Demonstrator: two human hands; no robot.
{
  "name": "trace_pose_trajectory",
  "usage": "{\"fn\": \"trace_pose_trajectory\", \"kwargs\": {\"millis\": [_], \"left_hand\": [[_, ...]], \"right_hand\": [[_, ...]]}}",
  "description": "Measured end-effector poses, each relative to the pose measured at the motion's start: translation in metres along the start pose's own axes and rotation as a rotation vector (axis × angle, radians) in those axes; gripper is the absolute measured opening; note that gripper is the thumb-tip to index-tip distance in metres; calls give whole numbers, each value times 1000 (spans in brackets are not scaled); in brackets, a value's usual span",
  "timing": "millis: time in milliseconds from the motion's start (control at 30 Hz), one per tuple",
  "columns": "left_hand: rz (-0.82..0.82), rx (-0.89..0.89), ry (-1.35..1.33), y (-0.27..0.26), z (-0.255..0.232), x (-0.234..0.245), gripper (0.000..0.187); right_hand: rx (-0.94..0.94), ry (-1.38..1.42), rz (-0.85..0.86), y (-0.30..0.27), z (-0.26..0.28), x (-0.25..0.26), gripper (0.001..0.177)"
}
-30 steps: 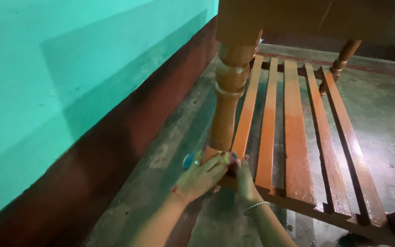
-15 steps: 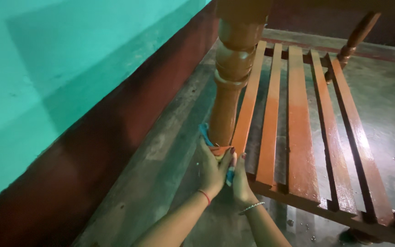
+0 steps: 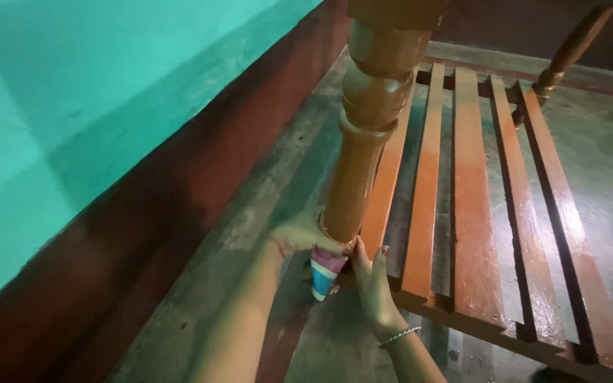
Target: The person wipes the edges and legs of a wooden table using a cloth. They systematically clean the tabletop edge, the carved details, and the lower slatted shelf, moving around the table to reach different sides.
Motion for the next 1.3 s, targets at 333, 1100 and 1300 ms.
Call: {"fn": "trace_pose_trajectory", "kwargs": {"millis": [333, 1100, 1300], "left_hand": [[-1148, -1, 468, -14, 11, -53, 69], [-975, 62, -280, -47, 59, -89, 45], [-926, 119, -582, 3, 81, -76, 54]], "right_hand": [[96, -65, 63, -8, 17, -21, 102], [-47, -170, -124, -20, 17, -19, 105], [99, -136, 20, -18, 18, -28, 109]]}}
Point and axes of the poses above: each hand's wrist, its own y-axis towards the middle knuckle, its own x-axis out of the back of the hand, z = x × y, the point moved 4 cm from there along y, towards the middle knuckle, and after that the axes turned 15 degrees about y, right-handed, at the moved point
